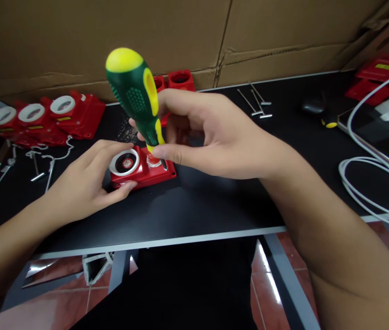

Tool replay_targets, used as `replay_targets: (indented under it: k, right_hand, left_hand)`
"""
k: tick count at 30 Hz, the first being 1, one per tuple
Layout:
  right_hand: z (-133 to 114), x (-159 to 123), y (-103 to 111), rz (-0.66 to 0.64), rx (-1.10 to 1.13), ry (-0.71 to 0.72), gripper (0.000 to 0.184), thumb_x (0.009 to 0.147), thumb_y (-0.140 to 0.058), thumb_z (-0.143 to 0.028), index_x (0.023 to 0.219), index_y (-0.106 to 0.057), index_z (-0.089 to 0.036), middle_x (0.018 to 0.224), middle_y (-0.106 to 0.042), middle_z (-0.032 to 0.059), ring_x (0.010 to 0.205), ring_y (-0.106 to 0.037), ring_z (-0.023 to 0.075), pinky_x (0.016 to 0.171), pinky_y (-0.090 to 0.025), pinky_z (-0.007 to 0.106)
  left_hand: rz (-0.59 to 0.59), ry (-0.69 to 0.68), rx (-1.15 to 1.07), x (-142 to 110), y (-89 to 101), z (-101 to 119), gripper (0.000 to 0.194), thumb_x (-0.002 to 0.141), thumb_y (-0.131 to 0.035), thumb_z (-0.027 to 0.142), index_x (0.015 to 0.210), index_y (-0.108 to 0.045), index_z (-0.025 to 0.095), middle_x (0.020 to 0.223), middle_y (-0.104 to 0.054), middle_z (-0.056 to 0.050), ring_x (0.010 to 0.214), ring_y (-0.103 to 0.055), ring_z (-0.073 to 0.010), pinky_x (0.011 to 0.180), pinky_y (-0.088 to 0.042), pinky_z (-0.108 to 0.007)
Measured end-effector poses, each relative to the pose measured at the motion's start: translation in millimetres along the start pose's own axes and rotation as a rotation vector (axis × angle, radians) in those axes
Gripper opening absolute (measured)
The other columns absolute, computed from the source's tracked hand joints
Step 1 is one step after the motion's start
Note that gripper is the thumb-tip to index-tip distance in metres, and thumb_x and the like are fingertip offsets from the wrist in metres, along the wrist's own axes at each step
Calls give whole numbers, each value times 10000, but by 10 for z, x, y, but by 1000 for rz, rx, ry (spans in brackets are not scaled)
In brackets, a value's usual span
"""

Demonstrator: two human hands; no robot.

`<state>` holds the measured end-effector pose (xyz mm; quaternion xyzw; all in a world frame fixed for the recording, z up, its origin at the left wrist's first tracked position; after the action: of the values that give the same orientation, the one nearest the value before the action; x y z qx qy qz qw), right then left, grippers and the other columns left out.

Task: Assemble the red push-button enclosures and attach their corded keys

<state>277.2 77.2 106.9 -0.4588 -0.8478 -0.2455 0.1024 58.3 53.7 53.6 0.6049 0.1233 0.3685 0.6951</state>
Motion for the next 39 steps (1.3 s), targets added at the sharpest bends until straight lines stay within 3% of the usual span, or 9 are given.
replay_targets:
  k: [3, 6, 13, 19, 23, 26, 31, 35, 39]
  right_hand:
    - [-58, -7, -7, -7, 43, 14, 197, 1046, -1010, -268, 1180, -867, -290, 1218, -912, -8, 1002, -825, 174, 904, -714, 316]
    - [-38, -8, 9, 8, 18, 4, 214, 1029, -1015, -226, 1182, -876, -282, 1221, -903, -1, 1003, -826, 170, 908, -731, 315]
    - [68, -6, 43, 47, -36, -47, 455, 966, -1114, -549, 1267, -887, -294, 1252, -905, 46, 935, -802, 222, 866, -766, 393]
    - [70, 26, 13, 61, -74, -29, 463, 977, -1098, -582, 1263, -883, -288, 1284, -899, 35, 848, -758, 179, 767, -694, 343]
    - [95, 27, 36, 94, -111, -10, 526, 937, -1115, -652, 1252, -883, -302, 1244, -874, 35, 905, -770, 204, 802, -708, 346]
    - [84, 20, 45, 79, -93, -15, 438, 975, -1091, -560, 1253, -870, -303, 1219, -867, 29, 931, -782, 207, 829, -726, 341]
    - [-46, 13, 28, 43, -39, 9, 220, 991, -910, -207, 1174, -838, -305, 1208, -882, -7, 927, -795, 163, 845, -718, 291]
    - [-36, 15, 26, 53, -77, -19, 136, 1037, -857, -229, 1158, -832, -287, 1226, -891, 13, 981, -819, 174, 829, -726, 292]
    - [-29, 15, 44, 63, -80, 17, 167, 1042, -931, -281, 1189, -851, -275, 1164, -845, 19, 879, -764, 167, 783, -724, 310]
  left_hand:
    - [10, -10, 8, 1, 8, 11, 606, 1219, -706, 421, 1754, -578, 168, 1646, -768, -214, 1491, -817, -430, 1257, -715, -560]
    - [0, 7, 7, 6, 2, -1, 611, 1212, -703, 450, 1747, -587, 180, 1641, -776, -219, 1492, -817, -434, 1252, -720, -577]
    - [-2, 1, 24, 12, 13, 25, 601, 1234, -675, 449, 1756, -566, 172, 1658, -766, -204, 1497, -809, -404, 1246, -719, -536]
    - [-36, 30, 11, 31, 7, 28, 596, 1226, -659, 434, 1759, -557, 186, 1661, -761, -202, 1506, -805, -415, 1260, -727, -588]
    - [-11, 7, 9, 27, 22, 34, 600, 1219, -693, 432, 1753, -570, 187, 1647, -770, -217, 1498, -814, -422, 1236, -734, -575]
    - [-21, 18, 1, 27, 8, 14, 600, 1216, -685, 451, 1748, -569, 198, 1655, -769, -210, 1508, -810, -425, 1257, -725, -580]
    - [-28, 22, 25, 20, -9, 0, 607, 1224, -681, 458, 1760, -545, 207, 1666, -757, -208, 1508, -805, -417, 1256, -726, -563]
    - [-7, 1, 39, 2, -3, 5, 612, 1245, -663, 456, 1771, -544, 169, 1670, -754, -213, 1509, -807, -406, 1267, -716, -537]
    - [-19, 21, 17, 0, -12, -14, 622, 1224, -683, 464, 1769, -566, 189, 1677, -757, -205, 1514, -807, -422, 1263, -716, -551]
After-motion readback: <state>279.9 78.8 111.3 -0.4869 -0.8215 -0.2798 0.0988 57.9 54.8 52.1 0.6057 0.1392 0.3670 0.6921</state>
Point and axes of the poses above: each hand's wrist, its own x-axis towards the middle knuckle, its own y-axis out of the back of the hand, z = x × y, the point moved 10 cm from there along x, towards the middle knuckle
